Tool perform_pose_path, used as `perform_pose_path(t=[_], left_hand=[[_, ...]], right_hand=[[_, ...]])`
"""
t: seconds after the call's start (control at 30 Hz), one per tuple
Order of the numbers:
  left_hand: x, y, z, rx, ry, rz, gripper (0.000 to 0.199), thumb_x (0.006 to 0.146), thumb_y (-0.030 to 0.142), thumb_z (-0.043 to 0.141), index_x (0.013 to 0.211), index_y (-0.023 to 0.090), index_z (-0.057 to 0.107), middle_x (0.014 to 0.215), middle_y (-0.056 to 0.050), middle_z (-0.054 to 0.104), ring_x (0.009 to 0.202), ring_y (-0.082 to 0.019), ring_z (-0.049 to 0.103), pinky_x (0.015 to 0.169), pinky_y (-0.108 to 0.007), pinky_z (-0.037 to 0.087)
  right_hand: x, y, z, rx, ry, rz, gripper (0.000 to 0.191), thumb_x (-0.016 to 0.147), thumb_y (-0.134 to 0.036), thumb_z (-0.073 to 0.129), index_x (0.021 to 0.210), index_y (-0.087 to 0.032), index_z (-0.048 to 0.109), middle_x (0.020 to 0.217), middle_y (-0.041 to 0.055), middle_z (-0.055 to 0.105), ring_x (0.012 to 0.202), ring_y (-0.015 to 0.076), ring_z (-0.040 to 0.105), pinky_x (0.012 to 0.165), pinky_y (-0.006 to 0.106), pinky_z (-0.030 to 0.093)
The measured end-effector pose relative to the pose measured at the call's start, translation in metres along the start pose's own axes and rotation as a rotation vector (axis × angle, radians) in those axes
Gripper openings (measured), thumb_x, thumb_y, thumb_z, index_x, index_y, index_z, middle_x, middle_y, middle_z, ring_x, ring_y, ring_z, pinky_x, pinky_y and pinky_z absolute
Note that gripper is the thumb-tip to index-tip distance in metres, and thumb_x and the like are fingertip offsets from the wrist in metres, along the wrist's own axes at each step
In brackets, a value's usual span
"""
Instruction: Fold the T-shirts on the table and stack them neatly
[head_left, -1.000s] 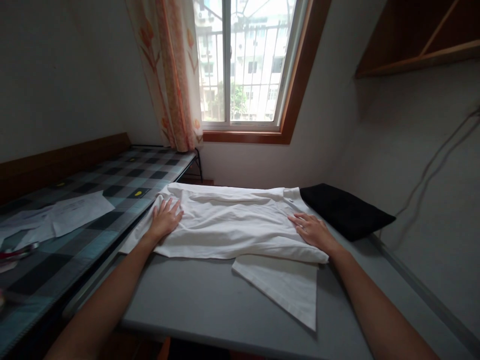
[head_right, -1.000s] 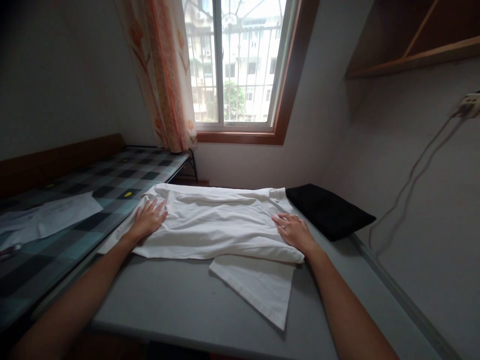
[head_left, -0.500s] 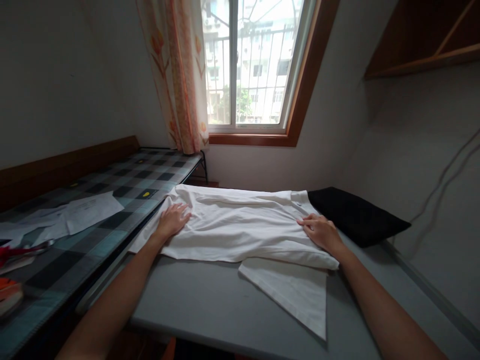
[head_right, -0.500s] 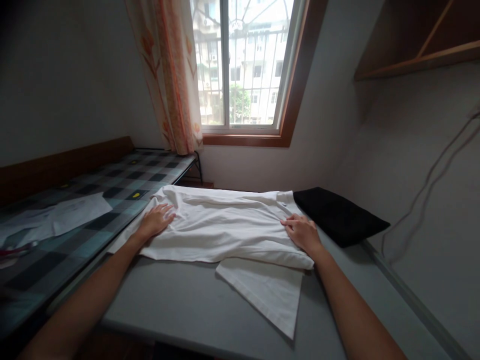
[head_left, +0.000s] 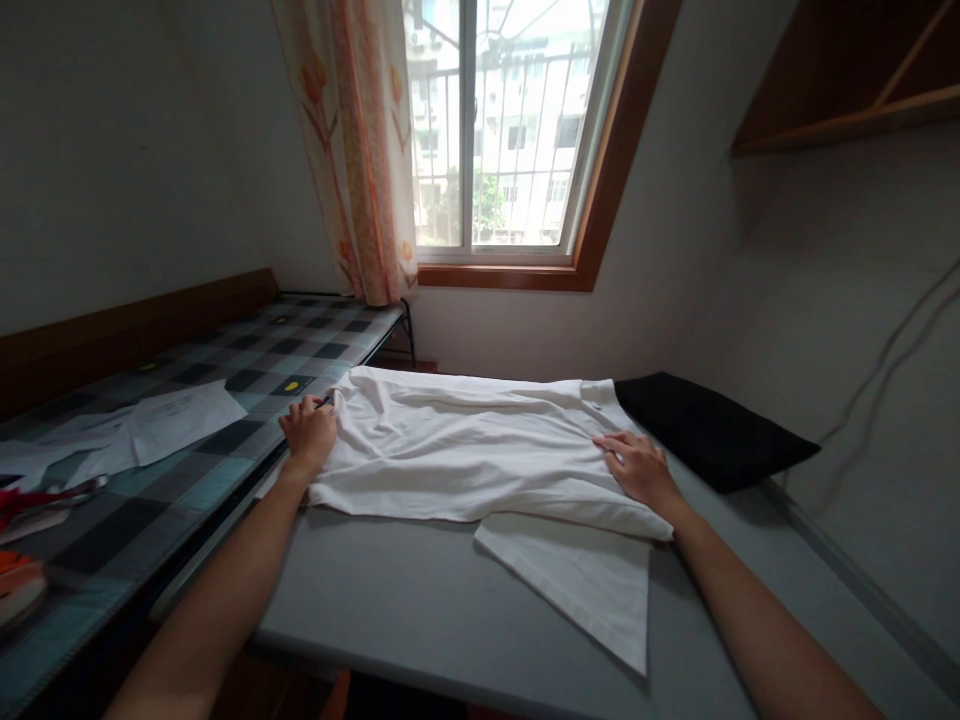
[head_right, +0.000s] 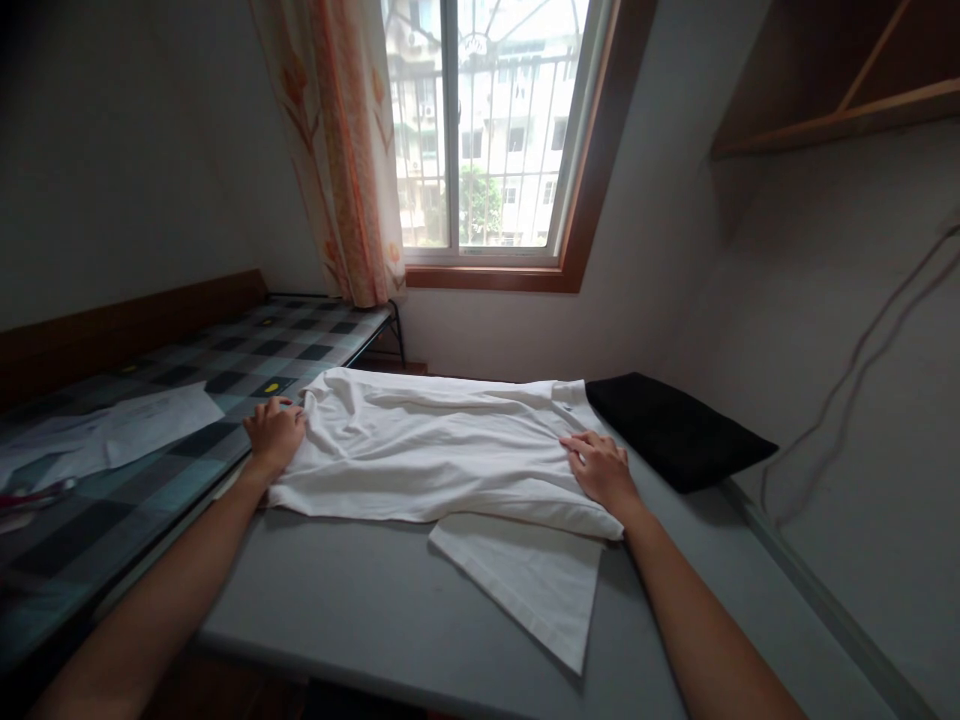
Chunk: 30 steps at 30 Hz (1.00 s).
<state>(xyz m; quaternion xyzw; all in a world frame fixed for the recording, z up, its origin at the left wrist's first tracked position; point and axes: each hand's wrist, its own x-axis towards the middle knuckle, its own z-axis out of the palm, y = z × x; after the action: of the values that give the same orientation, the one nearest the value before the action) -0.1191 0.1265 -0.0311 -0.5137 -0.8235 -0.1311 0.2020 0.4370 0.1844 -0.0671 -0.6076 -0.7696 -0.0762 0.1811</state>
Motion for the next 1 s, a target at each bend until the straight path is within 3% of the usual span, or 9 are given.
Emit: perform_pose_path(t=[0.17, 0.33, 0.47, 0.57, 0.77, 1.0], left_hand=[[0.000, 0.011, 0.004, -0.057, -0.180, 0.247, 0.035, 0.089, 0.024, 0.045, 0.112, 0.021, 0.072, 0.122, -0.011, 0.061, 0.107, -0.026, 0.056, 0.094, -0.034, 0.043], [-0.005, 0.020, -0.003, -0.046, -0.253, 0.164, 0.041, 0.091, 0.026, 0.042, 0.124, 0.023, 0.066, 0.135, -0.012, 0.056, 0.111, -0.027, 0.058, 0.094, -0.036, 0.044], [-0.007, 0.022, -0.015, -0.032, -0.271, 0.035, 0.041, 0.092, 0.031, 0.039, 0.124, 0.026, 0.065, 0.118, -0.013, 0.066, 0.102, -0.028, 0.064, 0.084, -0.037, 0.048], [-0.005, 0.018, -0.019, -0.017, -0.257, -0.029, 0.042, 0.091, 0.036, 0.042, 0.127, 0.025, 0.062, 0.113, -0.014, 0.068, 0.102, -0.030, 0.064, 0.083, -0.039, 0.047], [-0.005, 0.014, -0.021, -0.034, -0.189, -0.035, 0.041, 0.090, 0.037, 0.049, 0.126, 0.023, 0.060, 0.108, -0.015, 0.069, 0.098, -0.032, 0.063, 0.084, -0.045, 0.043], [0.000, 0.003, -0.034, -0.112, 0.062, -0.104, 0.040, 0.092, 0.014, 0.039, 0.123, 0.022, 0.062, 0.113, -0.012, 0.059, 0.092, -0.025, 0.059, 0.083, -0.043, 0.041]], right_hand=[[-0.001, -0.001, -0.001, 0.013, -0.020, 0.018, 0.035, 0.091, -0.026, 0.045, 0.116, -0.030, 0.070, 0.122, 0.0056, 0.065, 0.108, 0.0269, 0.055, 0.085, 0.040, 0.042], [-0.001, -0.002, -0.002, 0.031, -0.033, 0.026, 0.037, 0.091, -0.027, 0.043, 0.118, -0.029, 0.069, 0.124, 0.0060, 0.063, 0.110, 0.0275, 0.054, 0.086, 0.042, 0.042], [-0.001, -0.001, -0.001, 0.038, -0.019, 0.023, 0.037, 0.091, -0.027, 0.044, 0.116, -0.029, 0.070, 0.123, 0.0062, 0.064, 0.107, 0.0277, 0.054, 0.084, 0.042, 0.042], [-0.001, 0.000, 0.000, 0.043, -0.013, 0.019, 0.037, 0.090, -0.027, 0.044, 0.116, -0.030, 0.070, 0.123, 0.0061, 0.064, 0.107, 0.0275, 0.055, 0.084, 0.041, 0.042], [-0.001, 0.002, 0.001, 0.038, -0.008, 0.021, 0.036, 0.090, -0.027, 0.045, 0.115, -0.030, 0.070, 0.123, 0.0057, 0.064, 0.107, 0.0271, 0.055, 0.084, 0.040, 0.041], [0.000, 0.003, 0.004, 0.054, 0.005, 0.021, 0.037, 0.089, -0.028, 0.044, 0.114, -0.030, 0.071, 0.121, 0.0059, 0.065, 0.106, 0.0271, 0.054, 0.084, 0.041, 0.041]])
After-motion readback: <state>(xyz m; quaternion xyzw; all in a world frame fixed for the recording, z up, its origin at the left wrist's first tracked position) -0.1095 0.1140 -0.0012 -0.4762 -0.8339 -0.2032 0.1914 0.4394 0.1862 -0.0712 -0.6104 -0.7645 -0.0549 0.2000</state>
